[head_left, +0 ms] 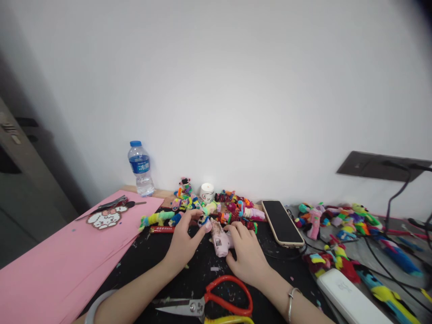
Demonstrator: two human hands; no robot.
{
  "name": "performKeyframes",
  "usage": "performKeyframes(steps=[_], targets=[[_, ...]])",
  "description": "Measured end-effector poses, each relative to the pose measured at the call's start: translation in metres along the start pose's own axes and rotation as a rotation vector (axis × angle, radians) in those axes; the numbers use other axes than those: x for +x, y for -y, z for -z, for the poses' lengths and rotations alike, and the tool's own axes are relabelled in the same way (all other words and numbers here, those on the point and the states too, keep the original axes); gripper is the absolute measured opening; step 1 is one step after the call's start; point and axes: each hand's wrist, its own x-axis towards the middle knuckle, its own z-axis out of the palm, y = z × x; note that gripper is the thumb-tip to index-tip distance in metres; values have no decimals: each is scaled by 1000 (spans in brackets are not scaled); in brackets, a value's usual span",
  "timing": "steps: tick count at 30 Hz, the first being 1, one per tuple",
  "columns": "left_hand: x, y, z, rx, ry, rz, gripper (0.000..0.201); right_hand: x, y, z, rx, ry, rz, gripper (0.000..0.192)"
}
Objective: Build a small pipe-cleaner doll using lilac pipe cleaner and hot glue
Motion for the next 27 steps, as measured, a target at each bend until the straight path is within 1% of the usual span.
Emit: performKeyframes(steps=[5,13,23,27], targets=[[0,0,-2,-109,27,56,24,-1,-1,-3,-14,-27,-16,47],[-1,-1,-2,-129,49,81,24,0,-1,-4,-3,-30,-22,40],[-3,-2,-1,-109,91,13,25,1,-1,-3,2,-28,-22,40],[-2,-3,-1,-93,100,-7,26,1,-1,-4,-18,-33,-17,32]])
